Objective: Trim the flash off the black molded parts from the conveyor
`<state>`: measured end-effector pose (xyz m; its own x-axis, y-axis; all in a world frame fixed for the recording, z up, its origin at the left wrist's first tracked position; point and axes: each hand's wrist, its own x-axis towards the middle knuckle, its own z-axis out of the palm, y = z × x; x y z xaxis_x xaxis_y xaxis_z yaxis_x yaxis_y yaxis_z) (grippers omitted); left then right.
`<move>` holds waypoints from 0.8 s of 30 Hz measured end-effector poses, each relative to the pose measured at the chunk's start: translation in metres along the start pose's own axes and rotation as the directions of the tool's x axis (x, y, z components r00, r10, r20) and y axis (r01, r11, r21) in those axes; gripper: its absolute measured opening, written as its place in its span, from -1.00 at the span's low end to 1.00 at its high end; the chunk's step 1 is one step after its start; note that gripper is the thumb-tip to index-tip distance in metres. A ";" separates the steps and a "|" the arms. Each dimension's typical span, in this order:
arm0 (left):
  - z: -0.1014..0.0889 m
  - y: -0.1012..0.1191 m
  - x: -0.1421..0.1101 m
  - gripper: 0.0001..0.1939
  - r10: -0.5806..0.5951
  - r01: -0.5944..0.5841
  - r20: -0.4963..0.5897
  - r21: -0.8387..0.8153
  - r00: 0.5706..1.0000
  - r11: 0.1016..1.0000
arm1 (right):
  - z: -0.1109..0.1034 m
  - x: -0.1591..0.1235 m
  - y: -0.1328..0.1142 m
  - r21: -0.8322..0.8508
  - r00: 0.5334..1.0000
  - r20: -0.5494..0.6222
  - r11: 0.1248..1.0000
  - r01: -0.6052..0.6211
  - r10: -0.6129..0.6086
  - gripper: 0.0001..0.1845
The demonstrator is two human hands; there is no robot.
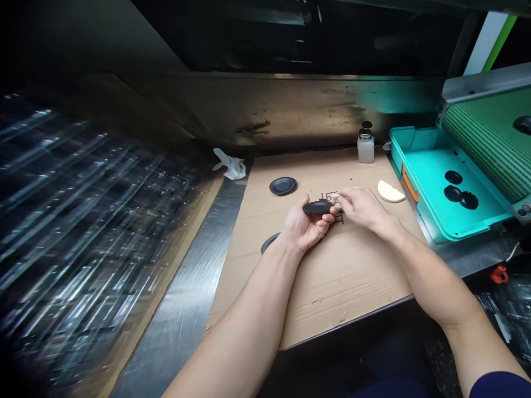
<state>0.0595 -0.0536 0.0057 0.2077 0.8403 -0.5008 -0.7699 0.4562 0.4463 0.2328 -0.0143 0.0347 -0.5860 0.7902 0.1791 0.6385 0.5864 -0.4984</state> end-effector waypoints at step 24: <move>0.003 -0.038 0.015 -0.33 0.415 -0.302 -0.077 0.568 0.907 0.766 | 0.004 -0.008 -0.020 -0.338 0.993 0.029 0.936 -0.099 0.115 -0.61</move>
<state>0.0938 -0.0575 -0.0161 -0.1779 0.9285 -0.3260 -0.3099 0.2616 0.9141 0.2225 -0.0333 0.0400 -0.5229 0.8470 0.0956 0.8241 0.5310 -0.1974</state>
